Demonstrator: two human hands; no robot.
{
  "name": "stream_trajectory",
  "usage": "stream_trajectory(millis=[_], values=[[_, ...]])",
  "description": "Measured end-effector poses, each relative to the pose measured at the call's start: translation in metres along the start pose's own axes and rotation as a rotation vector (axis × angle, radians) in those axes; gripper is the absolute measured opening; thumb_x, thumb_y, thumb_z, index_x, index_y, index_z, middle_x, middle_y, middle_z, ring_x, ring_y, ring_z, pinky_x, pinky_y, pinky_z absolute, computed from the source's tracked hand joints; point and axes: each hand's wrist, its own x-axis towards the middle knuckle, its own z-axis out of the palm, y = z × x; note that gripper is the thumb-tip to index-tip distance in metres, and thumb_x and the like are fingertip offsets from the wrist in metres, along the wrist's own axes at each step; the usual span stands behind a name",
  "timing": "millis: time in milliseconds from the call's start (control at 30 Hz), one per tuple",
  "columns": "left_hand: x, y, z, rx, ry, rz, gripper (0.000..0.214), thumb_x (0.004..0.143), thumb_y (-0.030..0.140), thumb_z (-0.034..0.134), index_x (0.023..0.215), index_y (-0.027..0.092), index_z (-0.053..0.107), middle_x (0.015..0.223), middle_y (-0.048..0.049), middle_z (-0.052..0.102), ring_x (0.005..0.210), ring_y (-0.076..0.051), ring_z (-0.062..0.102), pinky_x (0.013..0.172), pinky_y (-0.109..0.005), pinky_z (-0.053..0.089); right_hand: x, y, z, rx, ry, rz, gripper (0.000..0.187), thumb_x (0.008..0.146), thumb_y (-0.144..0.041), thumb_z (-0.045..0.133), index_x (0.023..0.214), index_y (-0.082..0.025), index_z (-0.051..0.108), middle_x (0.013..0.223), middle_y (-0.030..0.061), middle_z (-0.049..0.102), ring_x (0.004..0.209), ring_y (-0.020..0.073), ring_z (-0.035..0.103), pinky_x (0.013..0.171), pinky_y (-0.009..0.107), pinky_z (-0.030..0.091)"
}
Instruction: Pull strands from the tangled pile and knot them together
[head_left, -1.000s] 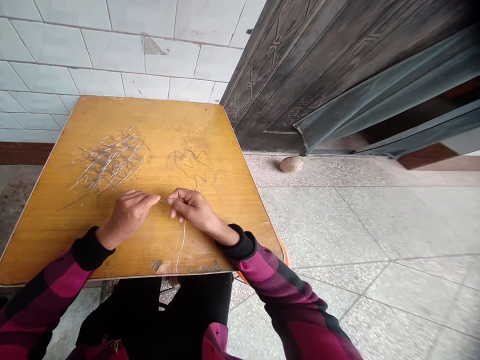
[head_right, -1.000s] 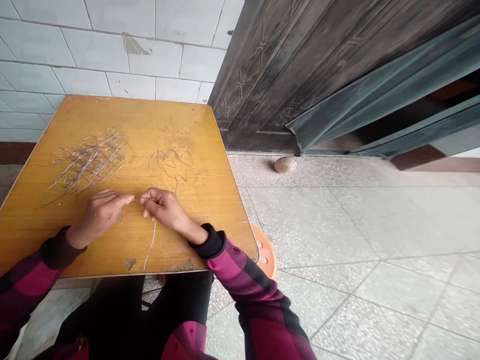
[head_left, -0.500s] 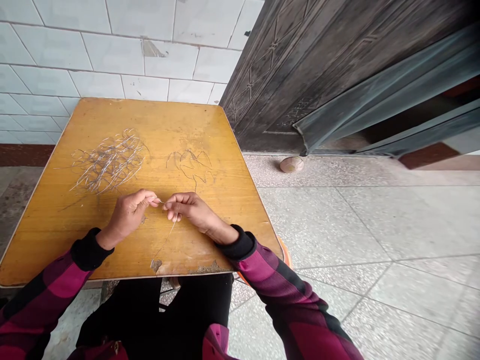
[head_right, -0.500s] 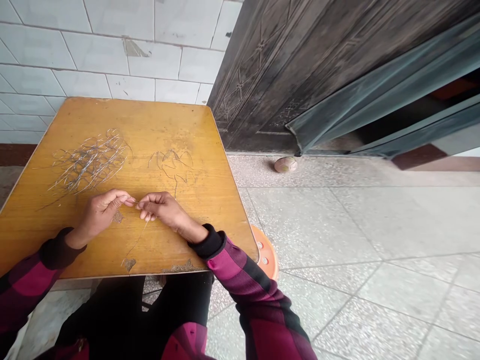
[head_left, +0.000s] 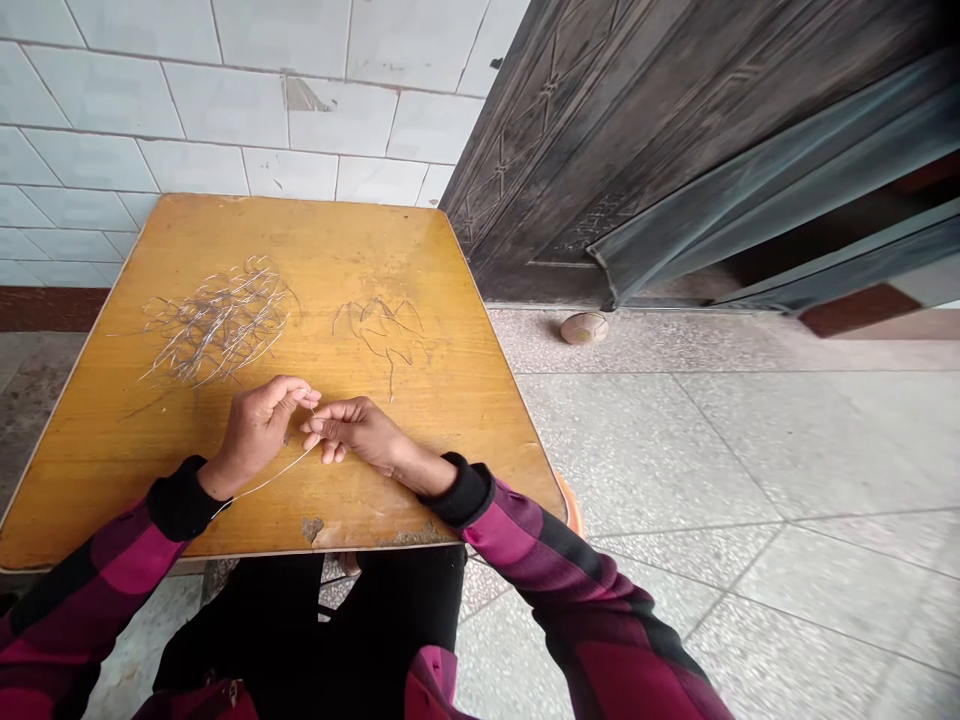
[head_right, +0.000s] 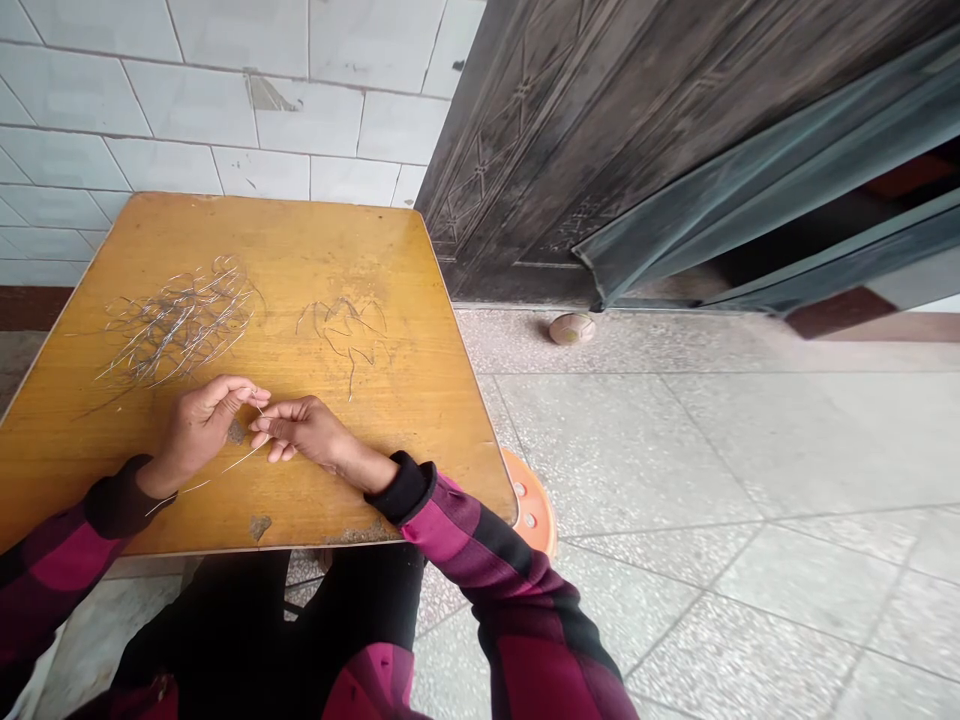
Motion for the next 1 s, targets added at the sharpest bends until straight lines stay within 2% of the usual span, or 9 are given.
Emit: stream_trajectory(millis=[233, 400, 500, 633, 800, 900, 1000], values=[[0.002, 0.002, 0.002, 0.021, 0.083, 0.002, 0.02, 0.095, 0.03, 0.046, 0.092, 0.019, 0.062, 0.091, -0.0047, 0.075, 0.085, -0.016, 0.07, 0.077, -0.029, 0.054, 0.004, 0.007, 0.004, -0.005, 0.054, -0.053, 0.033, 0.074, -0.043, 0.072, 0.09, -0.014, 0.069, 0.071, -0.0007, 0.068, 0.046, 0.0037, 0.053, 0.044, 0.017, 0.04], [0.007, 0.003, -0.004, 0.052, 0.138, -0.017, 0.021, 0.095, 0.032, 0.046, 0.091, 0.019, 0.062, 0.089, -0.004, 0.075, 0.083, -0.017, 0.07, 0.079, -0.031, 0.053, 0.004, 0.004, 0.004, 0.025, 0.168, -0.169, 0.035, 0.073, -0.043, 0.073, 0.093, -0.016, 0.064, 0.068, -0.0029, 0.066, 0.043, 0.0034, 0.051, 0.042, 0.017, 0.039], [0.009, 0.003, -0.007, 0.054, 0.174, -0.022, 0.022, 0.095, 0.033, 0.046, 0.091, 0.019, 0.063, 0.089, -0.004, 0.075, 0.083, -0.016, 0.07, 0.081, -0.031, 0.052, 0.004, 0.001, 0.005, 0.017, 0.215, -0.236, 0.034, 0.072, -0.043, 0.073, 0.089, -0.017, 0.059, 0.067, -0.0032, 0.066, 0.041, 0.0037, 0.049, 0.04, 0.017, 0.037], [0.009, 0.006, -0.007, 0.056, 0.168, -0.023, 0.022, 0.095, 0.032, 0.046, 0.091, 0.019, 0.063, 0.089, -0.0043, 0.075, 0.083, -0.016, 0.07, 0.081, -0.032, 0.052, 0.001, 0.001, 0.005, -0.151, 0.221, -0.305, 0.025, 0.079, -0.04, 0.065, 0.083, -0.017, 0.059, 0.065, -0.0033, 0.062, 0.041, 0.0042, 0.047, 0.042, 0.018, 0.038], [0.009, 0.01, -0.006, 0.057, 0.134, -0.03, 0.023, 0.095, 0.032, 0.046, 0.09, 0.019, 0.064, 0.088, -0.0039, 0.075, 0.084, -0.017, 0.07, 0.08, -0.032, 0.053, -0.006, -0.002, 0.003, -0.513, 0.26, -0.386, 0.014, 0.087, -0.029, 0.056, 0.084, -0.017, 0.062, 0.061, -0.0035, 0.057, 0.048, 0.0065, 0.047, 0.049, 0.021, 0.04], [0.009, 0.01, -0.006, 0.057, 0.131, -0.019, 0.022, 0.094, 0.031, 0.046, 0.09, 0.019, 0.063, 0.088, -0.004, 0.075, 0.084, -0.017, 0.07, 0.081, -0.031, 0.053, -0.009, -0.005, 0.002, -0.704, 0.309, -0.453, 0.019, 0.088, -0.024, 0.054, 0.102, -0.016, 0.064, 0.059, -0.0043, 0.053, 0.049, 0.0081, 0.045, 0.053, 0.022, 0.041], [0.008, 0.008, -0.006, 0.065, 0.137, -0.006, 0.02, 0.094, 0.031, 0.047, 0.091, 0.019, 0.063, 0.089, -0.0038, 0.075, 0.085, -0.017, 0.07, 0.081, -0.031, 0.053, -0.011, -0.004, 0.004, -0.819, 0.318, -0.524, 0.032, 0.09, -0.022, 0.05, 0.12, -0.016, 0.06, 0.067, -0.0012, 0.061, 0.055, 0.0107, 0.052, 0.059, 0.025, 0.045]])
